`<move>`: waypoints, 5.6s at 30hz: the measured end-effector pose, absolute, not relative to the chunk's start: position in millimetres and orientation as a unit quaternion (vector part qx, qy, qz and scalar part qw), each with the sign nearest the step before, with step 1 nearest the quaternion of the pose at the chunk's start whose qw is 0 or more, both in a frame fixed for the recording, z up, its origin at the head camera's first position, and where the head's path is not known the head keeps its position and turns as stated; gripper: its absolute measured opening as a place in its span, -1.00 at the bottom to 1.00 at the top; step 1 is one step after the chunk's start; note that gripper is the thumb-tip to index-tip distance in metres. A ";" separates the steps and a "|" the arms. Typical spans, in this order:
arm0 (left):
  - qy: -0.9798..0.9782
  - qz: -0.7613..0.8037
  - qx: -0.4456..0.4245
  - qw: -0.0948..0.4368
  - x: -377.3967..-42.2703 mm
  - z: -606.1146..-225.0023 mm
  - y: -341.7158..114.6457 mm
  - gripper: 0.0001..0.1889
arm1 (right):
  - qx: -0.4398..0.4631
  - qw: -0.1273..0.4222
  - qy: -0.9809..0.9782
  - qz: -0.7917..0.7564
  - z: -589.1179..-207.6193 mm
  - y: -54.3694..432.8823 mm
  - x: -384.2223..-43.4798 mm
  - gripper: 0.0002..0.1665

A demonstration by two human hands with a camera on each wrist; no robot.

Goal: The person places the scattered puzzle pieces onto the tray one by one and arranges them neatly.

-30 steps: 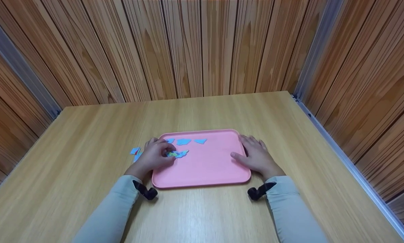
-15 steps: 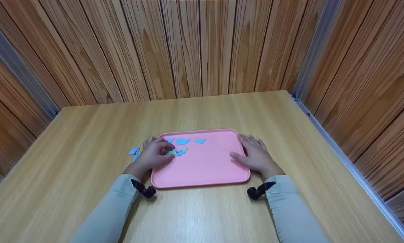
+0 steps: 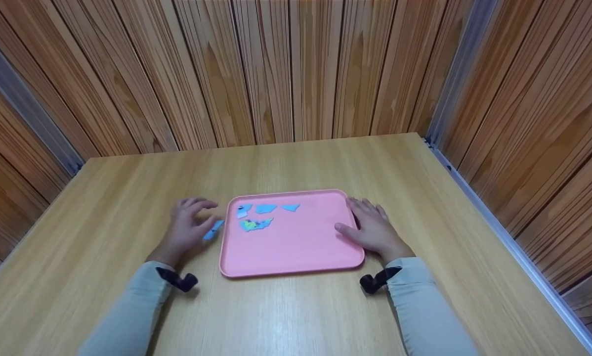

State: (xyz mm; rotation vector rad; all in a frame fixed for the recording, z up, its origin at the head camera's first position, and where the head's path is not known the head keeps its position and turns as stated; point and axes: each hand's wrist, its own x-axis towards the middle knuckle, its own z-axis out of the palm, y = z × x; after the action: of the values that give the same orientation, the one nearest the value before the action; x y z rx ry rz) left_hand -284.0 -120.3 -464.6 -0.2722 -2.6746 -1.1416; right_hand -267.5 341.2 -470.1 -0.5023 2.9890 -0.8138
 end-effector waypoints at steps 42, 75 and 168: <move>-0.939 -0.318 -0.110 0.072 -283.7 -474.5 -176.6 -0.58 | -0.170 -0.010 0.951 -0.258 -468.8 342.2 -267.9 0.01; -0.924 -0.371 -0.084 0.038 -278.8 -448.6 -80.4 -0.53 | -0.151 0.012 0.954 -0.258 -469.7 340.8 -267.8 0.07; -0.859 -0.509 0.046 -0.005 -282.0 -428.7 -78.7 -0.65 | -0.162 -0.002 0.951 -0.262 -469.9 343.6 -264.9 0.03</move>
State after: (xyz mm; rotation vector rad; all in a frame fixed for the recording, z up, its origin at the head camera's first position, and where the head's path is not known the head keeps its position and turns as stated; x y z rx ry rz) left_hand -282.0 -78.7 -428.7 0.1461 -2.7081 -1.6052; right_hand -264.9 343.6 -469.9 -0.5093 2.9934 -0.8244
